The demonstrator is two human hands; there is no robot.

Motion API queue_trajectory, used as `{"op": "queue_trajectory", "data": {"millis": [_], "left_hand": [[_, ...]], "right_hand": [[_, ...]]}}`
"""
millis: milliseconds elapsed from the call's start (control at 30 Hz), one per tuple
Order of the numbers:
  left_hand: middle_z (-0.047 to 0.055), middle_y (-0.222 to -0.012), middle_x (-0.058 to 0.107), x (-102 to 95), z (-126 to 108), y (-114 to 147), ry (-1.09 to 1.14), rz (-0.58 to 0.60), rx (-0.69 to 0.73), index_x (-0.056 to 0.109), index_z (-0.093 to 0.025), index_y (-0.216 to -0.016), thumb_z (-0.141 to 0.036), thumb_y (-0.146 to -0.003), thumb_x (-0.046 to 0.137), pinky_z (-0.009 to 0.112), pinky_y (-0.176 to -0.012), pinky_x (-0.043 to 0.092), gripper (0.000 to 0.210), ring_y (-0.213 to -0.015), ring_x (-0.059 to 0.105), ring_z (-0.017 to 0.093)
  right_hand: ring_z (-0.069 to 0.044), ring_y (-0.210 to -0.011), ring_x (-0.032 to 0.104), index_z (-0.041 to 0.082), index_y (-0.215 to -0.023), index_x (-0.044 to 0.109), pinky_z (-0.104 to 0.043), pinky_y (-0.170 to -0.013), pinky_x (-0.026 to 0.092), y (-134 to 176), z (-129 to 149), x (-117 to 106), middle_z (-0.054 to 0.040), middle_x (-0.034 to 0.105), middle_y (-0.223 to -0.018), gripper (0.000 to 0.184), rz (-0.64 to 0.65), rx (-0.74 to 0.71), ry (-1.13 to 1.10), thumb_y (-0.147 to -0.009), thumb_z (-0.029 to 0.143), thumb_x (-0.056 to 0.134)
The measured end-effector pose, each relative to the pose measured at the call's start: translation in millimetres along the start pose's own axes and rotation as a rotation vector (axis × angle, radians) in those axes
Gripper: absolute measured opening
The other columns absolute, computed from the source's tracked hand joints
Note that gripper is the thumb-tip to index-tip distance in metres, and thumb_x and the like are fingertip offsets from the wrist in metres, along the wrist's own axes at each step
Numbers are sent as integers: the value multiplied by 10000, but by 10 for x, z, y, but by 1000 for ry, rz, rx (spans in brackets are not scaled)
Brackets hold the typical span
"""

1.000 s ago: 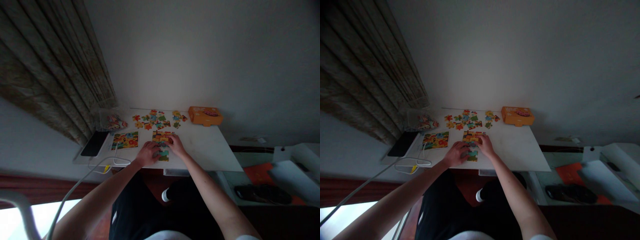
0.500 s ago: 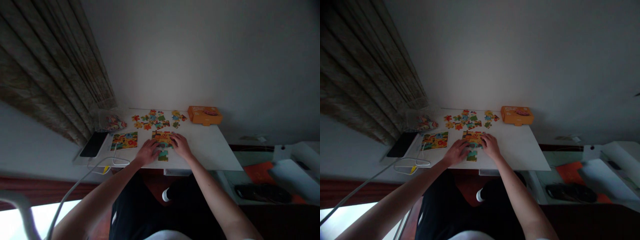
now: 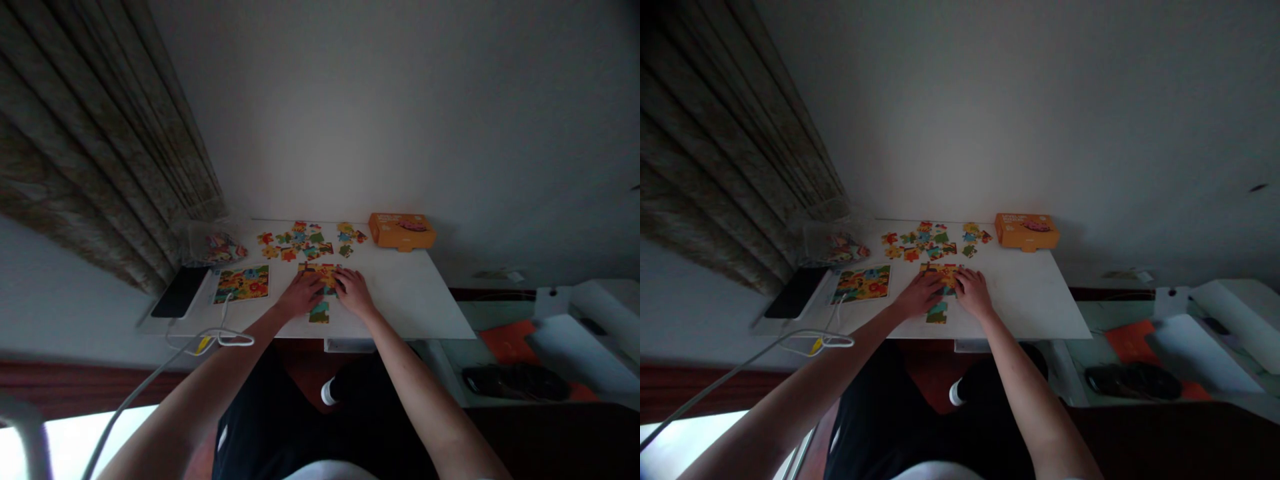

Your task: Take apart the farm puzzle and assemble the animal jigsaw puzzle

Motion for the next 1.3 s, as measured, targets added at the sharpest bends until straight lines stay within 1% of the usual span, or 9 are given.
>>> {"op": "queue_trajectory", "data": {"millis": [100,233,400,567,700,833,1000,1133,1300], "left_hand": [[92,-1442,639,28,-13,-1,3,-26,-22,707,-291,-1249,-264,-925,673,584,-1249,297,327,-1383,562,294],[125,-1465,618,43,-37,17,-30,-11,-18,706,-266,-1255,-288,-982,600,618,-1251,261,293,-1411,533,306],[123,-1515,572,-106,-21,185,-35,20,23,622,-236,-1395,-351,-1018,526,567,-1265,261,406,-1465,464,285],[121,-1412,636,-236,-53,477,-32,-16,39,587,-232,-1429,-466,-933,645,498,-1230,332,551,-1324,575,282],[98,-1390,657,-220,-167,585,-25,9,73,627,-251,-1360,-460,-904,696,489,-1171,377,506,-1322,572,288],[89,-1339,685,-186,-241,567,4,42,6,635,-259,-1307,-415,-925,689,526,-1109,392,415,-1262,602,295],[80,-1201,705,-199,-259,469,86,67,-94,653,-242,-1167,-352,-868,748,507,-1014,448,332,-1176,615,311],[72,-1207,693,-219,-255,405,66,42,-97,650,-259,-1140,-343,-825,780,490,-990,462,351,-1168,602,311],[68,-1247,699,-185,-227,377,38,3,-73,677,-282,-1197,-368,-851,747,508,-1023,439,364,-1184,594,301]], "right_hand": [[-295,-1341,564,261,-1253,715,-562,-1165,340,-6,10,-4,-103,660,-1411,335,6,4,-10,-960,198,563],[-298,-1335,567,258,-1244,717,-563,-1168,337,-13,23,-13,-103,667,-1400,334,9,10,-17,-952,186,571],[-286,-1304,579,251,-1237,712,-530,-1153,373,-19,-6,-11,-100,678,-1373,319,-23,-9,-37,-950,191,587],[-269,-1222,616,228,-1167,729,-462,-1105,449,-40,-86,11,-106,721,-1252,259,-93,0,-111,-934,206,618],[-274,-1218,622,242,-1159,734,-478,-1099,447,-38,-84,16,-96,725,-1259,236,-85,-15,-103,-954,250,617],[-296,-1290,584,240,-1215,726,-527,-1129,397,-16,-34,-3,-103,677,-1378,273,-38,-28,-38,-977,304,607],[-295,-1305,573,236,-1253,720,-536,-1148,366,-9,-11,-17,-109,669,-1392,307,-1,-12,-5,-984,319,597],[-286,-1315,570,259,-1264,717,-536,-1159,354,-16,-17,-15,-94,671,-1391,311,10,-1,-15,-984,313,593],[-287,-1304,578,264,-1256,721,-535,-1153,358,-21,-4,-30,-89,676,-1384,304,14,-1,-17,-986,308,589]]}}
Point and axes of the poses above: each hand's wrist, its own y-axis away from the middle knuckle, its own x-axis out of the palm, z = x × y, the point moved 1 cm from there along -y, towards the middle knuckle
